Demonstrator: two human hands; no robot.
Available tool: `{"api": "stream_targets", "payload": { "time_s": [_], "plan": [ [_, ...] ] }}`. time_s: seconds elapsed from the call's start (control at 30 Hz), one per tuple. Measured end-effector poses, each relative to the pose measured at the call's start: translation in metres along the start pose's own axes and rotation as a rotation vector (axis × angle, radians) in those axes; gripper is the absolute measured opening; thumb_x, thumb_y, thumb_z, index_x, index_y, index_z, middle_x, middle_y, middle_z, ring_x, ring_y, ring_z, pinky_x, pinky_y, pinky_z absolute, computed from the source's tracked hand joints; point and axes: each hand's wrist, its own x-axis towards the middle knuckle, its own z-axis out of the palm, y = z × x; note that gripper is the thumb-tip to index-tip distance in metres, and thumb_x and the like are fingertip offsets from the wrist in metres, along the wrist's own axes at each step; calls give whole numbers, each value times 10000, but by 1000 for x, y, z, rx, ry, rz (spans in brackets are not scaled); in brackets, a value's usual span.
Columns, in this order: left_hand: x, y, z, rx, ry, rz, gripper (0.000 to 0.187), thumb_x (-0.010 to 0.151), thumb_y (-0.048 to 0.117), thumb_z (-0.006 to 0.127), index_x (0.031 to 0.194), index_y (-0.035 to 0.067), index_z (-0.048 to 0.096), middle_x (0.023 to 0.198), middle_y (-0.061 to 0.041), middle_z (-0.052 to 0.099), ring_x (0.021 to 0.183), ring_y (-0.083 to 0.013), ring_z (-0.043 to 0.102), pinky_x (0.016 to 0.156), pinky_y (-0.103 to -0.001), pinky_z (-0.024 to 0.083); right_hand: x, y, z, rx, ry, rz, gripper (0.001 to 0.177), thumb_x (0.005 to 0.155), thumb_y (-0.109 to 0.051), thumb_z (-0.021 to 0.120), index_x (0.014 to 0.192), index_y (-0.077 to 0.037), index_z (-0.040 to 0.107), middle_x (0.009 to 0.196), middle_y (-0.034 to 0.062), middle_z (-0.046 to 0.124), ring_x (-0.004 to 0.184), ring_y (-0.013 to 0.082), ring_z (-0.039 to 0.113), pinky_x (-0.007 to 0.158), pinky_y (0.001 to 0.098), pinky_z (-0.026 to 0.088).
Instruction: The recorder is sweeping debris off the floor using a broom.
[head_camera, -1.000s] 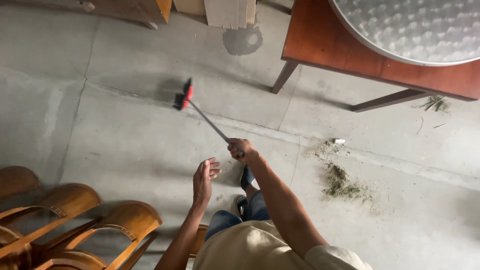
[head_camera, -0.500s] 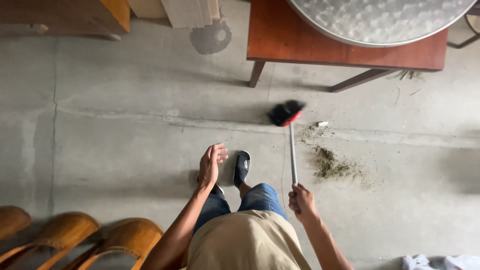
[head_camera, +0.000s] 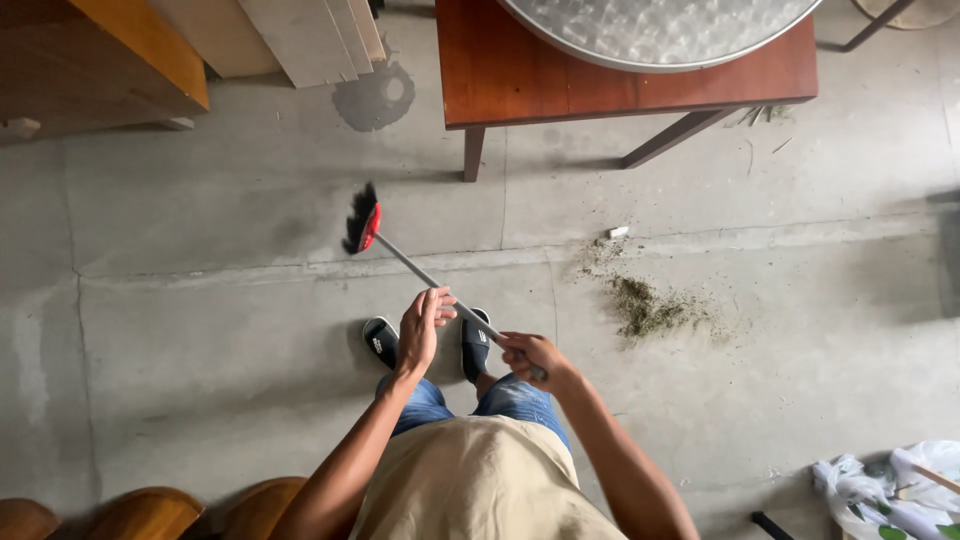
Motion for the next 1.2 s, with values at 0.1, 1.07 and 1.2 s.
{"api": "stream_targets", "payload": {
  "time_s": [0.1,1.07,1.2],
  "plan": [
    [3,1,-15,35,-21,-12,596,1052,491,368,1296,30,656,1109,-114,771,892,-174,724,818,-313,539,19,4,0,18,86,-10,242,1014,-183,619,1236,-87,630,658,-16,499,440,47,326,356,217,264],
    [9,-31,-353,-167,308,-50,606,1041,491,370,1300,20,650,1113,-118,769,879,-173,715,799,-310,530,93,59,336,-474,89,-7,248,977,-183,569,1223,-215,574,683,-9,473,488,84,400,404,239,318],
    [12,-23,-372,-181,353,-63,612,1045,493,376,1307,13,651,1126,-127,767,895,-188,706,822,-325,525,208,54,376,-554,-177,-70,192,1040,-233,610,1070,-50,562,688,-1,481,473,89,407,374,251,319]
  ]
}}
